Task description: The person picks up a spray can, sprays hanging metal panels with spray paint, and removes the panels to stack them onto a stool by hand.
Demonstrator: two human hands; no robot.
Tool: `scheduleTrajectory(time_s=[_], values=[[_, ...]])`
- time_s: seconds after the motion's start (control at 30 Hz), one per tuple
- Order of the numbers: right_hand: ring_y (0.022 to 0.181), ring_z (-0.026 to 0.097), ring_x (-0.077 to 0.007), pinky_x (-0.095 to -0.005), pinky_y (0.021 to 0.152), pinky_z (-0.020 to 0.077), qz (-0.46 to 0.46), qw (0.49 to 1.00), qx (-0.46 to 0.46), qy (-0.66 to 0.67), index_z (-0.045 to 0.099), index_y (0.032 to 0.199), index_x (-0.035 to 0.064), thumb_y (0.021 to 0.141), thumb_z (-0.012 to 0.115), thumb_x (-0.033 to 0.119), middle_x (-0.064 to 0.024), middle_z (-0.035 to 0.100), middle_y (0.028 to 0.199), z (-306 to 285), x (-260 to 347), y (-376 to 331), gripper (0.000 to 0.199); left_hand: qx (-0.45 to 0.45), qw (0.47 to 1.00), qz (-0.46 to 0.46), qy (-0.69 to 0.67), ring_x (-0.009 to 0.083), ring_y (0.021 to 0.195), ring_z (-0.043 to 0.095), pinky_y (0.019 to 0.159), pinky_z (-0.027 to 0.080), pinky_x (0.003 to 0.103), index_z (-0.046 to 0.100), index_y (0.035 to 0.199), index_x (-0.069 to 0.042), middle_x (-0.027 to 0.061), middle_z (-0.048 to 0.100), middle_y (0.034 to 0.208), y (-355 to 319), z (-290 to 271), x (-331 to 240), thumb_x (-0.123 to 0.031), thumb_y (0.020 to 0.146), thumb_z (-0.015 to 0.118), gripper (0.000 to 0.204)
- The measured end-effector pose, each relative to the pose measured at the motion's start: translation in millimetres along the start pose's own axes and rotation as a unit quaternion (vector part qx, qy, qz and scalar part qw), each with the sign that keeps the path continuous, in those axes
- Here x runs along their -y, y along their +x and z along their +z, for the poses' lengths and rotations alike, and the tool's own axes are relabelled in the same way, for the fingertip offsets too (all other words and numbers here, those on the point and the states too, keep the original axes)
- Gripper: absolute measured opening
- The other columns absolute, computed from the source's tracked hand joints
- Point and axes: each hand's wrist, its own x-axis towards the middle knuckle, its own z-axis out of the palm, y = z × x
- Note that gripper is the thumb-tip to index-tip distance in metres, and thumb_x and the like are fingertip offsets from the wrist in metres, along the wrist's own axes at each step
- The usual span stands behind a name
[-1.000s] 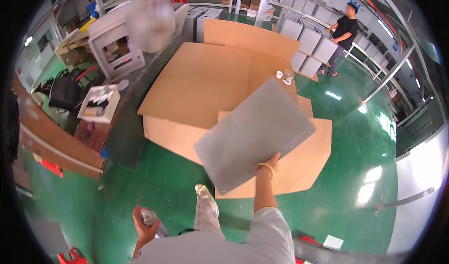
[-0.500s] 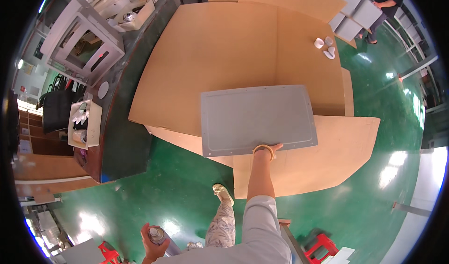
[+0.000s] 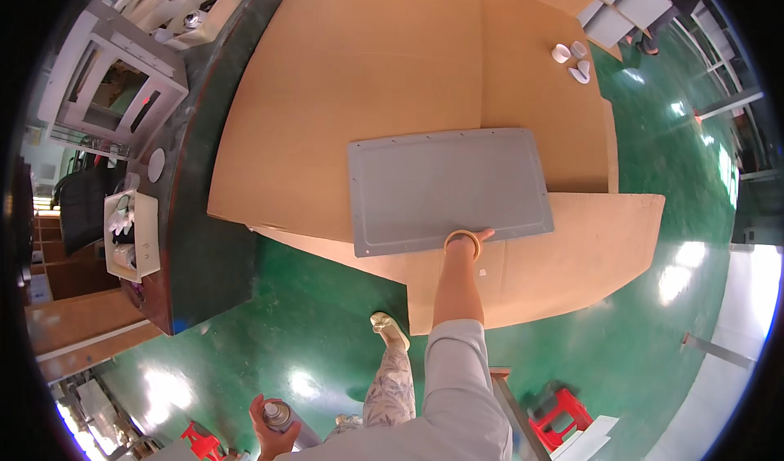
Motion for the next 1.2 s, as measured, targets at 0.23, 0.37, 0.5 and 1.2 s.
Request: scheduleTrajectory(time_s=[0.23, 0.37, 0.5, 1.2], values=[[0.093, 0.055, -0.0238, -0.0375, 0.081, 0.0431, -0.034, 0.965, 0.062, -0.254, 0.063, 0.098, 0.0060, 0.069, 0.050, 0.073, -0.0126, 0.061, 0.102, -8.7, -17.4, 77.0, 0.074, -0.029, 1.000, -0.002, 0.010, 0.0219, 0.093, 0.052, 0.083, 0.043, 0.035, 0.025, 0.126, -0.001, 0.0134, 0.052, 0.100, -8.6, -1.5, -15.6, -0.004, 0.054, 0.069, 0.084], [0.093, 0.055, -0.0245, -0.0405, 0.083, 0.0427, 0.002, 0.835, 0.042, -0.548, 0.064, 0.098, 0.0085, 0.069, 0.059, 0.065, -0.0145, 0.061, 0.102, -20.8, 28.2, 111.2, 0.064, -0.051, 0.996, 0.043, -0.055, 0.0224, 0.092, 0.053, 0.083, 0.043, 0.035, 0.025, 0.126, -0.001, 0.0138, 0.053, 0.101, -16.4, -10.8, -20.9, -0.006, 0.055, 0.072, 0.085], [0.054, 0.047, -0.0167, -0.0313, 0.047, 0.0394, -0.069, 0.853, 0.272, -0.439, 0.051, 0.074, 0.0142, 0.085, 0.048, 0.044, -0.0027, 0.049, 0.065, -91.5, -24.4, 73.9, 0.032, -0.097, 0.989, 0.089, -0.068, 0.0257, 0.092, 0.060, 0.077, 0.049, 0.038, 0.036, 0.119, -0.002, 0.0158, 0.055, 0.107, -45.4, -32.2, -20.6, -0.022, 0.059, 0.080, 0.077], [0.046, 0.050, -0.0183, -0.0305, 0.044, 0.0444, -0.196, -0.024, 0.549, -0.812, 0.051, 0.086, 0.0105, 0.087, 0.048, 0.032, -0.0069, 0.052, 0.057, -467.6, -364.3, -301.5, 0.022, -0.687, 0.651, -0.273, -0.173, 0.0334, 0.110, 0.044, 0.093, 0.041, 0.038, 0.027, 0.131, -0.008, 0.0185, 0.038, 0.122, -520.7, 49.3, 97.3, -0.024, 0.062, 0.079, 0.088]])
